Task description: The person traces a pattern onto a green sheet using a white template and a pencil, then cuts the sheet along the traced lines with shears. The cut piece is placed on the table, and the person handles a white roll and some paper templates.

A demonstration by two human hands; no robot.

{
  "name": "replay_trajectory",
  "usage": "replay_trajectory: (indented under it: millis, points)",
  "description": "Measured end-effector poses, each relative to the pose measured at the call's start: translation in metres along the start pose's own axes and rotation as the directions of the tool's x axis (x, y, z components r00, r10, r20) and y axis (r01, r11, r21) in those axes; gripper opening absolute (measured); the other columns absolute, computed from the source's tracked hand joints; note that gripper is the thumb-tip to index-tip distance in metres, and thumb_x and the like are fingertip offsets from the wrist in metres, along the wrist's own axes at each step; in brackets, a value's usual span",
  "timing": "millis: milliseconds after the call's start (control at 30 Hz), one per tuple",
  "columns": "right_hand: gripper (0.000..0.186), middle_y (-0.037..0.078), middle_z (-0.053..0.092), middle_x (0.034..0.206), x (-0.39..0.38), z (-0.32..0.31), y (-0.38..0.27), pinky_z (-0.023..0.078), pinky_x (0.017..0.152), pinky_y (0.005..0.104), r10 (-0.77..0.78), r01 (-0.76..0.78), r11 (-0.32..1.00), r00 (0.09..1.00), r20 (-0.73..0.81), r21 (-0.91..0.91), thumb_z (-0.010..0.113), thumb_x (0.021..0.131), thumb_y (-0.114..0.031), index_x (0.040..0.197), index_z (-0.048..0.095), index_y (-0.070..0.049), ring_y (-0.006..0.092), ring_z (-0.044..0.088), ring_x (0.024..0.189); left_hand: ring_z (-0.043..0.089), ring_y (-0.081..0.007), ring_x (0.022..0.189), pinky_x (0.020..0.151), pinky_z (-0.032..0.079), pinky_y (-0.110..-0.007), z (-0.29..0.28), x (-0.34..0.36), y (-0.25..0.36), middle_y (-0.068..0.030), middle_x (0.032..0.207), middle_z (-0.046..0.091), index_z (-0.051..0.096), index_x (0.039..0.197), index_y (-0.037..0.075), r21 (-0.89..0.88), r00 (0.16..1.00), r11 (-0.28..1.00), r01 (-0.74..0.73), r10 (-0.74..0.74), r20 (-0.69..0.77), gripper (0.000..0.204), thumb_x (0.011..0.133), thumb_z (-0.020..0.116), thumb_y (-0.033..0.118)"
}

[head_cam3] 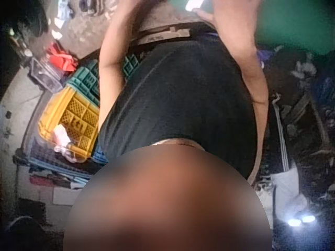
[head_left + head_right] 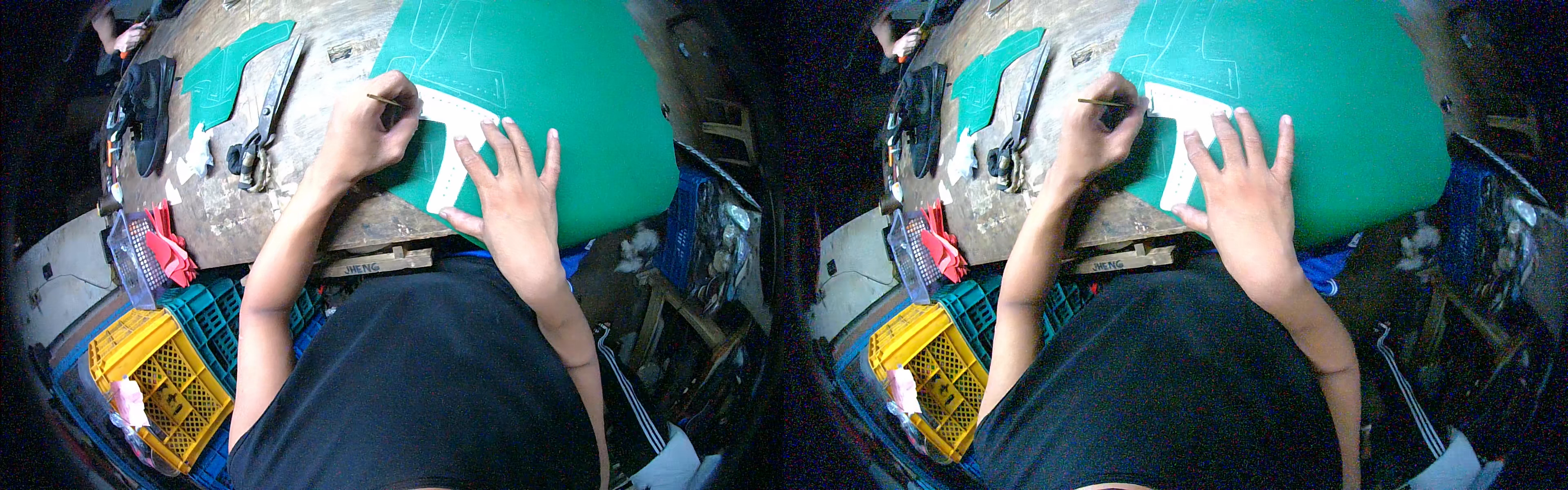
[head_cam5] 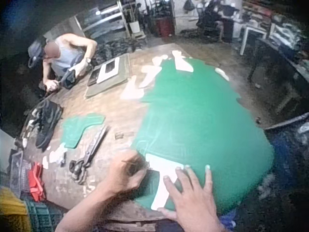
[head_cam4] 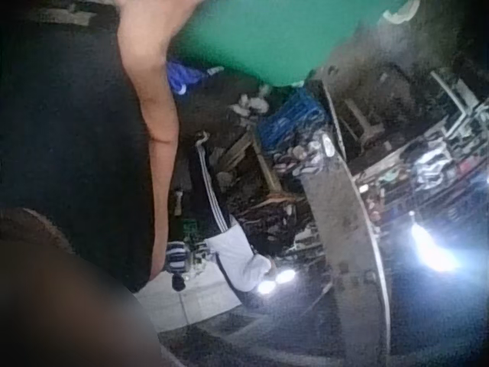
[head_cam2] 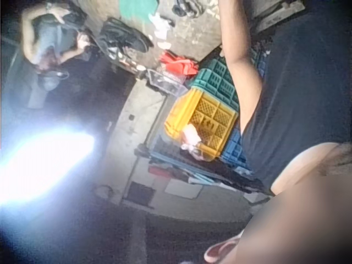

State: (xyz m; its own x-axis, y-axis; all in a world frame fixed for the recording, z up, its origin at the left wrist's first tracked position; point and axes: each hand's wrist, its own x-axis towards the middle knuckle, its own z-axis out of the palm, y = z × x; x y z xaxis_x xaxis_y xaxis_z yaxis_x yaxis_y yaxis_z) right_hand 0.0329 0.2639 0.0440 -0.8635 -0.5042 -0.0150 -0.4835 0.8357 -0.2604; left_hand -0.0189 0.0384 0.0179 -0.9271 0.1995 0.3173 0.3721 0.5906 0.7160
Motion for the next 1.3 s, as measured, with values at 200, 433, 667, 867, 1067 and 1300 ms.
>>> replay_trajectory:
  millis: [200,433,667,867,1067,1300]
  points:
    - [0.081,0.012,0.051,0.146,0.001,0.0,0.0,0.015,0.124,0.0648,-0.006,0.006,1.0,1.0,0.005,-0.02,0.082,0.072,-0.052,0.141,0.058,-0.017,0.0302,0.038,0.145,0.06,-0.012,0.069,0.062,0.048,-0.03,0.005,0.006,-0.009,-0.0066,0.074,0.062,0.062,0.087,0.003,0.009,0.996,1.0,0.02,-0.02,-0.092,0.013,0.087,0.075,0.003]
    - [0.082,0.013,0.049,0.147,-0.003,0.006,0.004,0.016,0.123,0.066,-0.028,0.029,0.999,0.999,-0.035,0.017,0.083,0.072,-0.051,0.142,0.058,-0.016,0.0311,0.038,0.146,0.06,-0.0095,0.064,0.058,0.047,-0.024,-0.002,0.014,-0.035,-0.0012,0.078,0.063,0.055,0.097,0.007,-0.495,0.93,0.844,0.205,-0.326,-0.171,0.018,0.094,0.072,0.012]
    - [0.085,0.017,0.042,0.154,-0.025,-0.004,0.049,0.014,0.122,0.0654,0.176,-0.177,0.984,0.984,-0.041,-0.02,0.084,0.074,-0.047,0.146,0.054,-0.012,0.0328,0.032,0.15,0.058,-0.0076,0.061,0.056,0.051,-0.024,-0.016,0.014,-0.056,-0.0043,0.081,0.065,0.052,0.11,0.007,-0.827,0.894,0.535,0.173,-0.438,-0.096,0.025,0.098,0.07,0.018]
    - [0.087,0.016,0.034,0.163,-0.055,-0.004,0.088,0.01,0.124,0.0626,0.333,-0.333,0.943,0.936,-0.116,0.015,0.083,0.08,-0.043,0.154,0.045,-0.014,0.0343,0.027,0.154,0.058,-0.0082,0.059,0.05,0.043,-0.022,-0.016,0.016,-0.042,-0.0012,0.085,0.064,0.056,0.104,0.009,-0.709,0.873,0.644,0.289,-0.481,-0.081,0.022,0.101,0.066,0.029]
    - [0.078,0.018,0.034,0.162,-0.06,0.018,0.079,0.009,0.124,0.0612,0.331,-0.332,0.943,0.918,-0.217,0.036,0.076,0.089,-0.043,0.154,0.045,-0.013,0.0375,0.024,0.155,0.057,-0.0075,0.059,0.049,0.044,-0.022,-0.026,0.015,-0.044,-0.0027,0.085,0.065,0.054,0.114,0.008,-0.694,0.864,0.648,0.315,-0.498,-0.072,0.026,0.105,0.059,0.032]
    - [0.068,0.021,0.035,0.161,-0.065,0.022,0.079,0.01,0.125,0.0603,0.278,-0.279,0.96,0.929,-0.244,0.031,0.07,0.094,-0.043,0.15,0.049,-0.01,0.0398,0.025,0.154,0.062,-0.0118,0.071,0.058,0.048,-0.024,-0.017,0.012,-0.05,-0.0038,0.086,0.062,0.044,0.114,0.01,-0.748,0.931,0.661,0.059,-0.307,-0.197,0.026,0.099,0.066,0.011]
